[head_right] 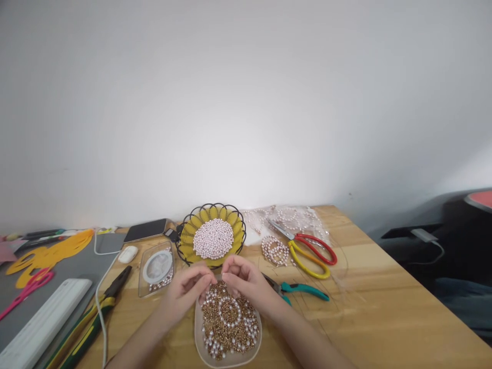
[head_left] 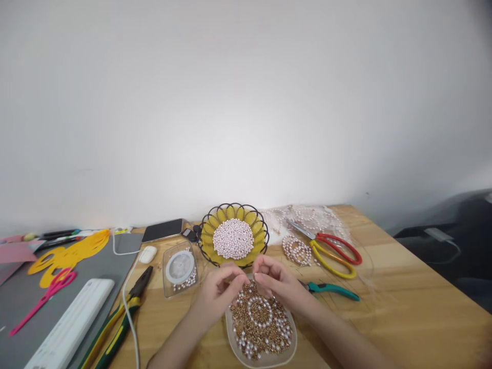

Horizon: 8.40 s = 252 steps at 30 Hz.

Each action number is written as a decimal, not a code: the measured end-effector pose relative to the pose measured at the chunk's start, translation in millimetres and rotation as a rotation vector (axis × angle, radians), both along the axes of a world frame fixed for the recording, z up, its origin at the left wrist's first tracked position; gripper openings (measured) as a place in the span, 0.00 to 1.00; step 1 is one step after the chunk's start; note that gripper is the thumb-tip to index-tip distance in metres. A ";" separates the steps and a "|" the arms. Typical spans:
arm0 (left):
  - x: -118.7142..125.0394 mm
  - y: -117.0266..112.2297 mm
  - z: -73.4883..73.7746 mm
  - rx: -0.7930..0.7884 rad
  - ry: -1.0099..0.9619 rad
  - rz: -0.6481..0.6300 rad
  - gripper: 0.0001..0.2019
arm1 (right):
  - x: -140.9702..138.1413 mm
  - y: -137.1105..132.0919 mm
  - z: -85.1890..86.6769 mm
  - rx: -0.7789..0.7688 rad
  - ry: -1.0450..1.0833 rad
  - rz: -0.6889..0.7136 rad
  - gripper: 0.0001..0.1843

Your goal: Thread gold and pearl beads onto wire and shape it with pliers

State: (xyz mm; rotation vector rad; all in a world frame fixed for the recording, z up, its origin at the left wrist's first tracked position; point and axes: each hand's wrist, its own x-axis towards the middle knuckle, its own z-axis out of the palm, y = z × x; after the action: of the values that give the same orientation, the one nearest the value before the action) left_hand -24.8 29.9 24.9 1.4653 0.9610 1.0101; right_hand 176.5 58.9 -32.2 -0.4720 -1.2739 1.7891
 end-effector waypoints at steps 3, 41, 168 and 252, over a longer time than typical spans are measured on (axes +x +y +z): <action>0.1 -0.9 -5.5 0.079 0.031 0.003 0.13 | 0.8 -0.8 1.2 0.024 -0.037 -0.004 0.10; 2.9 -6.0 -27.6 0.247 -0.107 0.200 0.11 | -5.4 -9.1 21.9 -0.014 -0.143 0.000 0.19; 8.4 -9.1 -16.7 0.688 0.156 0.081 0.13 | 5.2 -5.4 24.4 -0.093 -0.254 0.160 0.10; 11.0 -28.1 -18.1 -0.050 -0.267 0.007 0.09 | 1.9 -31.3 46.6 0.015 -0.148 -0.190 0.01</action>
State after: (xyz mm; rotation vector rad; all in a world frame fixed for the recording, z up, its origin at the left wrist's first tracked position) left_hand -13.9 1.8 6.9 1.2494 0.7921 1.1460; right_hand 178.4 27.5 14.4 -0.7042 -1.2957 1.6090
